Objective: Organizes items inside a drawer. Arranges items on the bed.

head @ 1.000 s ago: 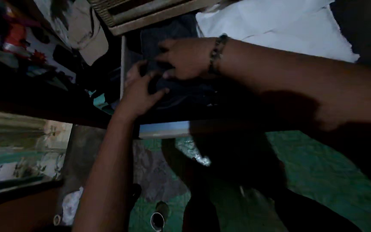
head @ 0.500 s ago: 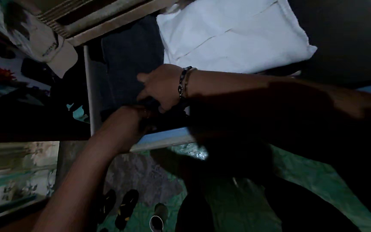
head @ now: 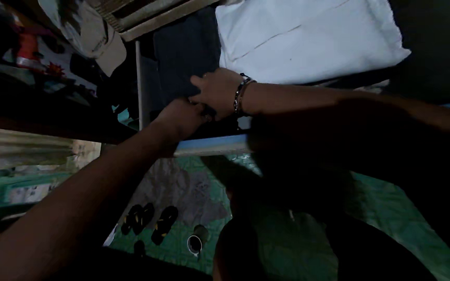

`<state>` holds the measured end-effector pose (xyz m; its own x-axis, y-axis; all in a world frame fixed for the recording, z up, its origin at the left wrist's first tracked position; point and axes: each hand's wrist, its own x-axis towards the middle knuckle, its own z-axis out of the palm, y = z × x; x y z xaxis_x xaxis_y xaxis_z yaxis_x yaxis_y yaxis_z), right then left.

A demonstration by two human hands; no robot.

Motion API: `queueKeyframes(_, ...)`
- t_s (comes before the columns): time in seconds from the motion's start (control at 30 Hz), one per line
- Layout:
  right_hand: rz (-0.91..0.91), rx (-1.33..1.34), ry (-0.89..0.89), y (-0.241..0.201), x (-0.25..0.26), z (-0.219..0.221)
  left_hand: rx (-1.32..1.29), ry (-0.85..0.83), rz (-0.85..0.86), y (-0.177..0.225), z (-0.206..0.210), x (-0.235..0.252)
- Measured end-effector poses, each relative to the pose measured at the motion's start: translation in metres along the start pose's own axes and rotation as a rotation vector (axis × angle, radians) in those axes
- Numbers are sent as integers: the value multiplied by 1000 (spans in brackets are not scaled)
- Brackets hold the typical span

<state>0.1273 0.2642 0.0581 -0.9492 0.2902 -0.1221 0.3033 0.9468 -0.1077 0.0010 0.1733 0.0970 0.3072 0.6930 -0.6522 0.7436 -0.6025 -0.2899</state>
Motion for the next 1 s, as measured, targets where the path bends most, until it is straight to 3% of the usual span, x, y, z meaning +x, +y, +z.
queueKeyframes(0.3,-37,-99,19,-2,3,7,-205,-57,-58,2,-5,-1)
queueKeyframes(0.53,6,-67,-58,-2,6,-3,57,-5,26,0,8,8)
queueKeyframes(0.83,0,-124,-25,-5,3,2,-140,-32,54,-11,-3,5)
queueKeyframes(0.9,-26,-124,73,-3,2,14,-118,-116,-13,-6,-11,0)
queueKeyframes(0.97,-108,-135,313,16,7,41,-74,-193,-68,-1,-21,-9)
queueKeyframes(1.0,-110,-134,320,22,5,44,-56,-205,-77,-2,-19,-9)
